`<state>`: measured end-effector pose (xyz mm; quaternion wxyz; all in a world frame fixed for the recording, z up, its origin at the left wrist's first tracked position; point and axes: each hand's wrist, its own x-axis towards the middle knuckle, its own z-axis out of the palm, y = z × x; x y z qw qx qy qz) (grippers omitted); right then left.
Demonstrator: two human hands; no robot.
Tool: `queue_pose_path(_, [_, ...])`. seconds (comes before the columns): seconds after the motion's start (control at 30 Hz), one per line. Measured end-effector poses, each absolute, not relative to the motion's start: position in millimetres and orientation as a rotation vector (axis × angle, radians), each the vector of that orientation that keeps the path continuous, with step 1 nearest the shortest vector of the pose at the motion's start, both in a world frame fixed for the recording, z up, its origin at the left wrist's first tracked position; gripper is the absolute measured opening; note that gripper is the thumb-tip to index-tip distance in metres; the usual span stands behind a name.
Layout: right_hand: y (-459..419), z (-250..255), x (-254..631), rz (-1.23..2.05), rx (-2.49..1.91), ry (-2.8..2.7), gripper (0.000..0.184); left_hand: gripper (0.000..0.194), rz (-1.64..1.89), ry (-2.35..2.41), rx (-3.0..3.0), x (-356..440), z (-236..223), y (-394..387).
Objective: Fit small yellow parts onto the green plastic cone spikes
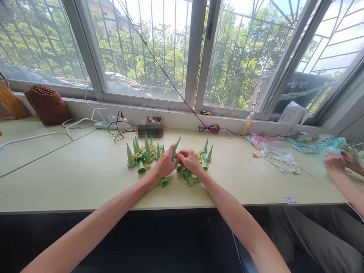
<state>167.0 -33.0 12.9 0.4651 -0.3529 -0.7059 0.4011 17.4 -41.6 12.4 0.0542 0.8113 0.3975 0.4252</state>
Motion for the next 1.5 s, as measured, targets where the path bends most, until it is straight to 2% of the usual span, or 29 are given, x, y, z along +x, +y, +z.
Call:
queue_pose_path(0.53, [-37.3,15.9,168.1,0.653,-0.898,-1.834,0.032,0.049,1.191,1.186,2.450,16.8,8.7,-38.2])
queue_pose_path(0.8, [-40.7,18.7,166.6,0.620,-0.917,-1.844,0.041,0.043,1.228,1.131,2.382,17.8,10.6,-39.0])
queue_pose_path(1.0, [-38.0,17.2,167.1,0.626,-0.939,-1.844,0.041,0.037,1.196,1.144,2.390,17.9,10.6,-39.4])
queue_pose_path(1.27, [-33.3,12.1,166.0,0.842,-0.945,-1.771,0.039,0.036,1.206,1.159,2.386,18.4,9.6,-39.0])
queue_pose_path(1.5, [-35.3,14.1,168.1,0.613,-0.943,-1.846,0.040,0.032,1.202,1.139,2.404,17.9,10.3,-39.6])
